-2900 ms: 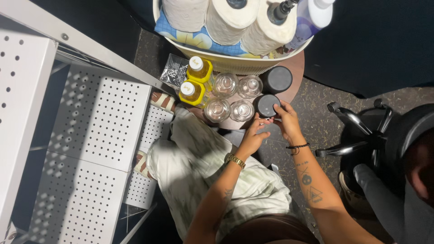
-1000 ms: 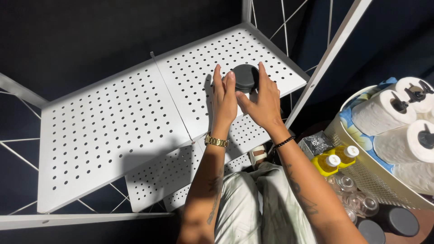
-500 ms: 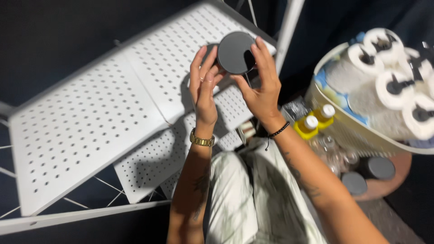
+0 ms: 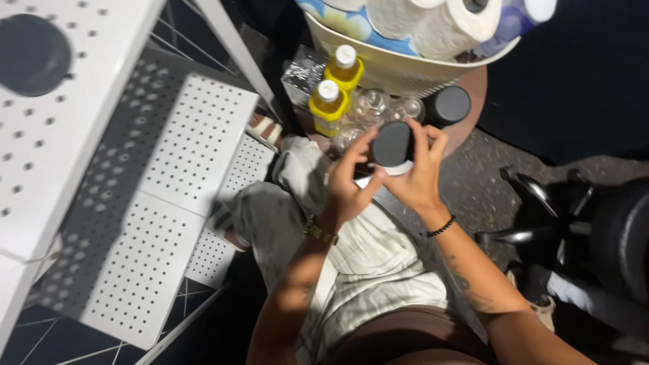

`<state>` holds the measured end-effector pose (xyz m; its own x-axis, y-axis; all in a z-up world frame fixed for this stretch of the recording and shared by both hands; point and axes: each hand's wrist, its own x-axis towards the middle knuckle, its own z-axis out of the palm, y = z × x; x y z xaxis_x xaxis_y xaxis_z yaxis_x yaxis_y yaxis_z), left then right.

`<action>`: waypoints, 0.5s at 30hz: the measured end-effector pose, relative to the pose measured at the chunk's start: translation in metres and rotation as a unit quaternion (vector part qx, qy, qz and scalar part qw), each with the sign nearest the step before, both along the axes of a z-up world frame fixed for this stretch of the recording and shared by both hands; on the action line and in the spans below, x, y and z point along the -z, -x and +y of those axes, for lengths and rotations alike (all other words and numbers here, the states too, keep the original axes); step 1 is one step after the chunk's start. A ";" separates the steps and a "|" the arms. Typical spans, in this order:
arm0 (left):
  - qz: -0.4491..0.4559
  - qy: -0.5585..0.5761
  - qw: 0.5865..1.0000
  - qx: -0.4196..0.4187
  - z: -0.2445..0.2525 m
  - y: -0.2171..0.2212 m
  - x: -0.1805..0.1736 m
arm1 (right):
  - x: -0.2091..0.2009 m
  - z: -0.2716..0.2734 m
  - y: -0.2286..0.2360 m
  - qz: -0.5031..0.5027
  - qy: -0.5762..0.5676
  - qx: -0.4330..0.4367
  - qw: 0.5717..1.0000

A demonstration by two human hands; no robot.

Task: The person sits on the floor and organizes items on a white perforated shelf. They stack black circular lids and place clear glass jars onto the shelf, arranging them neatly next to each other.

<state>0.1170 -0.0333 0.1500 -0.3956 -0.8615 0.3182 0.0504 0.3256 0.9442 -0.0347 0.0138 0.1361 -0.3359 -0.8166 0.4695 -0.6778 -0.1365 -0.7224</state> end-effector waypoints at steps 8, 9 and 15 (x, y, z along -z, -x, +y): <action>-0.072 -0.180 0.969 0.156 0.035 0.073 0.085 | 0.087 0.053 0.080 0.039 -0.170 0.085 0.981; -0.075 -0.197 0.962 0.173 0.036 0.078 0.087 | 0.094 0.053 0.086 0.055 -0.195 0.100 0.974; -0.103 -0.230 0.952 0.175 0.042 0.087 0.097 | 0.103 0.035 0.100 0.067 -0.235 0.128 0.961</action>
